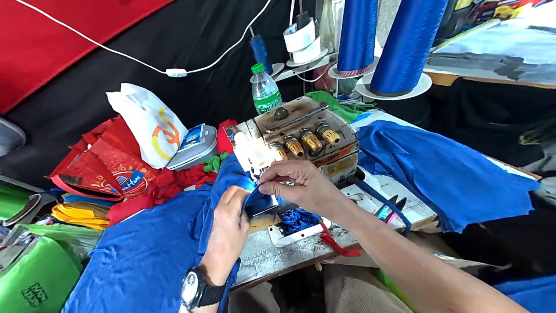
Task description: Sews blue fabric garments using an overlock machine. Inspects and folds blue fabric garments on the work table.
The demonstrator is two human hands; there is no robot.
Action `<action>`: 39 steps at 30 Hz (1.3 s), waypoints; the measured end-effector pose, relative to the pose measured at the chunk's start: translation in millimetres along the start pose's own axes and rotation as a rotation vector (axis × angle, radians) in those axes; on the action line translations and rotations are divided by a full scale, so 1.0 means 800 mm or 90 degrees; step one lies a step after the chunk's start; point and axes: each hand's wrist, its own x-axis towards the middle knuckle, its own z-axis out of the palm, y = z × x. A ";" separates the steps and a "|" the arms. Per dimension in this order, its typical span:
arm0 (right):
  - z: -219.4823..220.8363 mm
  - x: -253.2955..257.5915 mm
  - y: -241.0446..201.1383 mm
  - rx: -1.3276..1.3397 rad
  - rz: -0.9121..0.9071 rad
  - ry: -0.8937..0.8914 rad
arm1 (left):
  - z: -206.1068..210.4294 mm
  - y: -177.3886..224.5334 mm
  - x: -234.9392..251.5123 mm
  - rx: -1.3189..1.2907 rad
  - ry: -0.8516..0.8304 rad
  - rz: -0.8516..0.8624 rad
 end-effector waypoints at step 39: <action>0.020 -0.143 0.063 -0.364 -0.218 0.035 | -0.009 -0.038 -0.084 0.172 -0.125 0.151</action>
